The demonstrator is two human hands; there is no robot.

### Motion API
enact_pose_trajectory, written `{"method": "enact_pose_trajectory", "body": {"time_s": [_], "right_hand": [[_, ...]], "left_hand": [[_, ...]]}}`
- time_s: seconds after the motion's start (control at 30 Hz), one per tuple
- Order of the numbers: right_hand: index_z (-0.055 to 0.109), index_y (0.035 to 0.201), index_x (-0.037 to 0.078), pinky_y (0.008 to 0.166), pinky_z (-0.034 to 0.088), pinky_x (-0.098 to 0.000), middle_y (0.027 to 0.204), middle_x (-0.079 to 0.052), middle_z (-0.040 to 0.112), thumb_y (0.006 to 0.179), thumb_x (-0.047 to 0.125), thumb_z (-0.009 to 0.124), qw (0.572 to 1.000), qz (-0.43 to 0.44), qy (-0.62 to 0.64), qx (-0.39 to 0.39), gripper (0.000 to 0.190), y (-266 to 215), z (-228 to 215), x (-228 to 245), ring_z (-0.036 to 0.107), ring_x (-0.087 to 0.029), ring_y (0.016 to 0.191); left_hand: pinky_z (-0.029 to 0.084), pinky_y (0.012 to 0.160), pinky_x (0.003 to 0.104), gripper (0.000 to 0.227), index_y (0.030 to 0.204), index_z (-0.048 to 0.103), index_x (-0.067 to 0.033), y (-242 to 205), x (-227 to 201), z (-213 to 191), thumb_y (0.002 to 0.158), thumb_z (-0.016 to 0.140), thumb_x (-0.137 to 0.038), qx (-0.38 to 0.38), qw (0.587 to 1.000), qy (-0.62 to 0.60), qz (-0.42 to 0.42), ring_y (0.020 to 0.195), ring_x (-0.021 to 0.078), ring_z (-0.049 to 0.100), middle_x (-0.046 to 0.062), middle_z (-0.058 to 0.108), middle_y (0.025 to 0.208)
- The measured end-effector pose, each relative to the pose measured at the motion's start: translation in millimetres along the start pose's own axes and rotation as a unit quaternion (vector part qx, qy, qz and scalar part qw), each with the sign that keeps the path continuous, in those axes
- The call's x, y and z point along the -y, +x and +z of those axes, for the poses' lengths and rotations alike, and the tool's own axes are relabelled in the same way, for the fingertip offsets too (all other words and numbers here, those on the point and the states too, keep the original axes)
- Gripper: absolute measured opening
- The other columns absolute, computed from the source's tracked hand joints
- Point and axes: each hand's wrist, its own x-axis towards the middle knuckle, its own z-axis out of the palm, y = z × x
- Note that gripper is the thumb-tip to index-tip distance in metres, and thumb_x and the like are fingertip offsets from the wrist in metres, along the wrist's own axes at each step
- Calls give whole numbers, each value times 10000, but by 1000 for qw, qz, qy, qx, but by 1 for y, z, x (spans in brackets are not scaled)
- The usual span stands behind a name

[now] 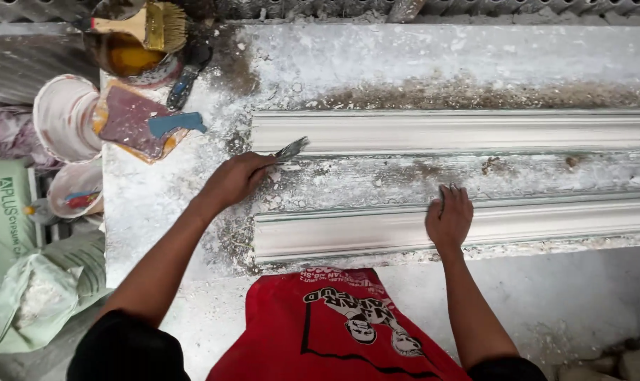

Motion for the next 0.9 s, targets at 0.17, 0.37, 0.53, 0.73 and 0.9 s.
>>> {"method": "enact_pose_trajectory", "body": {"time_s": [0.17, 0.37, 0.53, 0.73, 0.9], "right_hand": [[672, 1336, 52, 1226, 282, -535, 1415, -206, 625, 1000, 228, 514, 999, 39, 14, -1, 410, 2, -2, 8, 449, -413, 1449], [680, 1322, 65, 1234, 269, -522, 1416, -210, 624, 990, 219, 517, 999, 39, -1, -1, 400, 3, -2, 9, 447, -401, 1461], [671, 1337, 62, 1258, 248, -517, 1446, -216, 606, 1008, 225, 510, 999, 44, -10, 5, 400, -2, 3, 2, 433, -391, 1479], [661, 1342, 72, 1251, 238, -513, 1444, -206, 594, 980, 217, 511, 998, 57, -16, 24, 418, 2, 5, 3, 435, -377, 1470], [654, 1348, 81, 1267, 240, -509, 1471, -189, 586, 992, 219, 508, 998, 55, -7, 20, 408, 2, 2, 5, 429, -352, 1482]], "left_hand": [[569, 869, 436, 244, 1171, 757, -105, 2, 36, -24, 947, 662, -126, 20, 999, -1, 49, 977, 343, 712, 135, 747, 1114], [580, 892, 411, 224, 1155, 776, -145, 15, 33, 3, 966, 658, -174, 43, 999, -21, 13, 957, 304, 733, 103, 766, 1130], [567, 929, 436, 257, 1178, 778, -146, 13, 24, -2, 959, 648, -170, 48, 999, -9, 7, 1012, 317, 717, 114, 749, 1193], [555, 946, 448, 257, 1174, 769, -158, 15, 36, -10, 948, 647, -157, 62, 998, 32, 8, 1000, 302, 729, 112, 747, 1214], [589, 920, 430, 264, 1210, 764, -156, 20, 24, 9, 979, 635, -160, 55, 998, 5, -2, 994, 307, 732, 108, 763, 1173]]}}
